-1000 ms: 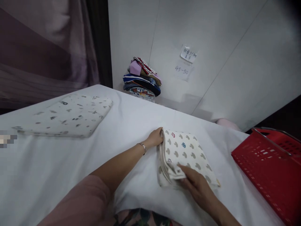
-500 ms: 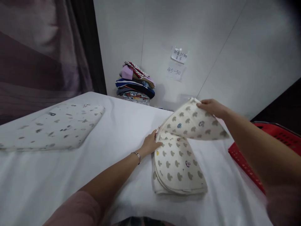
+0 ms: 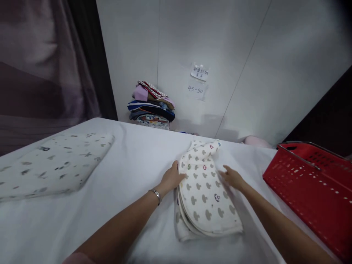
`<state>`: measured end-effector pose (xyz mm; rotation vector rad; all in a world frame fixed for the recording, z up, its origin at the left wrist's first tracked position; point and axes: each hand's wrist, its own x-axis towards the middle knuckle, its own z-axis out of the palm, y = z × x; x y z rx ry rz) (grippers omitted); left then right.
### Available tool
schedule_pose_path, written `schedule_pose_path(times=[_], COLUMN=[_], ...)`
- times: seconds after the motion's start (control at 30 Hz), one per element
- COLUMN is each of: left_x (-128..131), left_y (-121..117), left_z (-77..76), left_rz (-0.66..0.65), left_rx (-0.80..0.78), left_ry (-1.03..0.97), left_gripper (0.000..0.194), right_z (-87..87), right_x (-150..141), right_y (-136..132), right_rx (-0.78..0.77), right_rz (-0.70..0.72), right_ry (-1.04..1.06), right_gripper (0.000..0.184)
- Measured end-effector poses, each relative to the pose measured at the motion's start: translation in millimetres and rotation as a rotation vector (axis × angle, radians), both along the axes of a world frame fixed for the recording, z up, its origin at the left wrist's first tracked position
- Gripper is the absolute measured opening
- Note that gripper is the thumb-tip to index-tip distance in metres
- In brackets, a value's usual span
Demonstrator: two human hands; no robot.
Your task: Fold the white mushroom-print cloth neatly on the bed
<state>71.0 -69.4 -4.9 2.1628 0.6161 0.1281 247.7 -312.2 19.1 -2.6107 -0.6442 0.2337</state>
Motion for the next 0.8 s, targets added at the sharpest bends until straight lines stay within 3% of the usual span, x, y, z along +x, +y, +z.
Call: schedule_pose_path(times=[0.07,0.17,0.3,0.4,0.47,0.6,0.7,0.8], left_x=[-1.4,-1.5,-3.1,-15.0,-29.3,-64.3,-86.7,-98.3], left_y=[-4.1,-4.1,18.7,42.6,53.3,53.7,45.7,52.7], left_z=[1.8,5.0,10.4,14.0,17.3,23.8,25.1,31.5], left_rz=[-0.021,-0.013,0.128,0.199,0.211,0.057,-0.106,-0.152], left_rx=[-0.006,-0.073,-0.194,-0.187,-0.176,-0.089,0.044,0.206], left_ry=[0.004,-0.016,-0.057,-0.004,0.051,0.085,0.095,0.153], left_gripper=[0.061,0.061,0.079,0.082,0.081,0.073,0.062,0.061], right_z=[-18.9,-31.3,-37.1,-38.9,-34.8,-16.4,-8.9,-11.7], right_x=[-20.5,-61.2,-137.2,-187.1,-199.8,-165.9,-118.4,-86.5], right_y=[-20.2,-36.7,-39.9,-35.7,-32.5,-26.8,-18.9,-5.8], right_rx=[0.008,0.113,0.401,0.406,0.391,0.409,0.396,0.366], right_rz=[-0.033,-0.034,0.073,0.188,0.296,0.389,0.266,0.185], right_ry=[0.052,0.113,0.473,0.739,0.777,0.394,0.065,-0.02], right_gripper=[0.066,0.069,0.078,0.088,0.08,0.043,0.043,0.043])
